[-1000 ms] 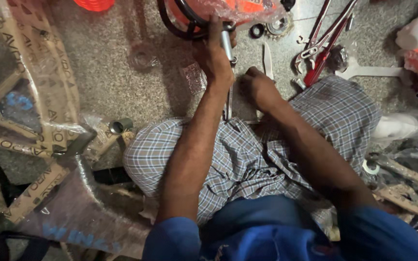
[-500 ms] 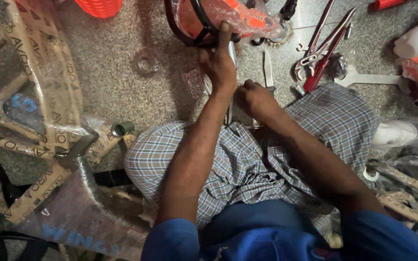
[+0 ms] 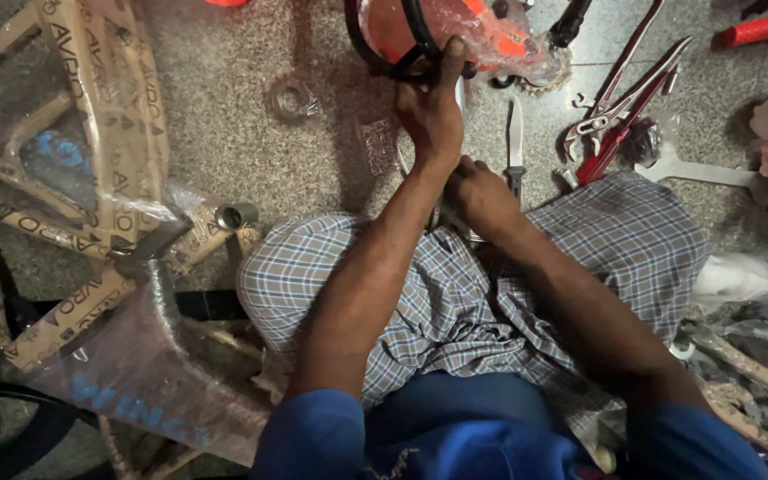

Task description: The person sits on the floor and assembles a bicycle seat onto the seat post. They use a wrench to tighten the bolt, then insert a metal tube into the seat post and secure it with a bolt and nut. Finally, they open a small plastic bag containing additional parts.

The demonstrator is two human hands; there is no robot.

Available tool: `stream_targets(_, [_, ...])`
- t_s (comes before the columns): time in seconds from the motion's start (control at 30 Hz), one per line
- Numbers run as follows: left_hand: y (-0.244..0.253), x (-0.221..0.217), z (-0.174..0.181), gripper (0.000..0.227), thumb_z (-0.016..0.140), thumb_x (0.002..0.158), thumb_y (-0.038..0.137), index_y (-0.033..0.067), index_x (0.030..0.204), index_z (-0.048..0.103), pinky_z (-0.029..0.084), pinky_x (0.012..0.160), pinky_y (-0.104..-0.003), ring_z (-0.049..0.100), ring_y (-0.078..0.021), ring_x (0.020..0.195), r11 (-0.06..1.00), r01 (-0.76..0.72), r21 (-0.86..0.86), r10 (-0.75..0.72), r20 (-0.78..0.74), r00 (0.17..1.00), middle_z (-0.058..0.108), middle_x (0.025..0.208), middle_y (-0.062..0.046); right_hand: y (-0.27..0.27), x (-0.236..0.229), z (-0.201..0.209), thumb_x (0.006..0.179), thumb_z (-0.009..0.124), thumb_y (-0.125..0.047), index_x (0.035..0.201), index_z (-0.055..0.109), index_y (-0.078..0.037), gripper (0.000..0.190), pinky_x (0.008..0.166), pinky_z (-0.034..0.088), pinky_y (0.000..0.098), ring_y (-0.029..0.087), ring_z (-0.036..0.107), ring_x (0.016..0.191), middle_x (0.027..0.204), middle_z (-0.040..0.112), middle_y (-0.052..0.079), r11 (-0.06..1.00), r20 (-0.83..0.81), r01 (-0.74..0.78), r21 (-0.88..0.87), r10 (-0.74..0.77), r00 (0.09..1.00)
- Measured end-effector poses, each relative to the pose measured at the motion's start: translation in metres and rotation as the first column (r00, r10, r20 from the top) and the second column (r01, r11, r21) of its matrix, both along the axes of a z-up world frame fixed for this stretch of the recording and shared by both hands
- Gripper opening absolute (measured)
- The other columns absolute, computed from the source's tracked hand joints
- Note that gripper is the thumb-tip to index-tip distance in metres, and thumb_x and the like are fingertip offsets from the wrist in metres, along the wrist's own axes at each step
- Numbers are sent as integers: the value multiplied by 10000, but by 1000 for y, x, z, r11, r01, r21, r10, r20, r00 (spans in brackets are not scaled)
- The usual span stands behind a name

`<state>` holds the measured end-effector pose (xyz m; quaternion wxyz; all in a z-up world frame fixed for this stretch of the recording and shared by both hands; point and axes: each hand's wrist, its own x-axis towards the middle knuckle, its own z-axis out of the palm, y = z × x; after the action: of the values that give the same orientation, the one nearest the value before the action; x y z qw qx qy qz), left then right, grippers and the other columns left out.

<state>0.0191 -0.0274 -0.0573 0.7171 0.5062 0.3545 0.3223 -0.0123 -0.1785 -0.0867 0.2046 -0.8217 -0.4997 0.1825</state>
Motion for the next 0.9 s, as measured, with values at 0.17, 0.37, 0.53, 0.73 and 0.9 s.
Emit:
stream_targets(0.17, [2,3,9,422,782,879,449,50,972,681,517,819,-342,654,-139,884,998,-47,-47,50,81,995,708,909,-15,3,4,2,835,663,-114,1139,694,-22,319,805,548,486,423,640,936,1097,650,226,998,-59,64,2,-64,996])
stream_targets(0.37, [5,4,9,456,789,913,438,-13,919,722,517,643,-323,638,-143,731,995,-18,-96,19,5,1000,700,807,-23,-8,7,-8,851,673,-101,1078,711,-32,241,785,541,467,414,638,910,1004,657,211,997,-151,50,60,-41,988])
stream_targets(0.53, [9,5,10,405,791,900,423,40,910,659,472,533,-281,609,-110,616,974,4,-225,28,137,990,674,766,-11,-8,28,-25,904,664,-120,1136,713,-25,256,784,522,474,411,635,867,1009,636,231,966,-335,238,97,-194,922])
stream_targets(0.73, [10,5,16,368,770,914,402,57,898,645,465,518,-272,600,-98,603,965,21,-260,27,181,983,658,759,-13,-21,48,-21,883,714,-210,988,709,-64,180,775,531,503,411,642,873,940,667,183,959,-178,271,83,-254,951])
stream_targets(0.9, [11,5,17,419,790,903,446,55,936,643,496,518,-277,629,-116,603,963,30,-267,24,197,980,666,771,-33,-20,26,-9,883,702,-224,980,677,-41,209,730,525,508,416,633,835,927,626,195,968,-160,243,-58,-249,955])
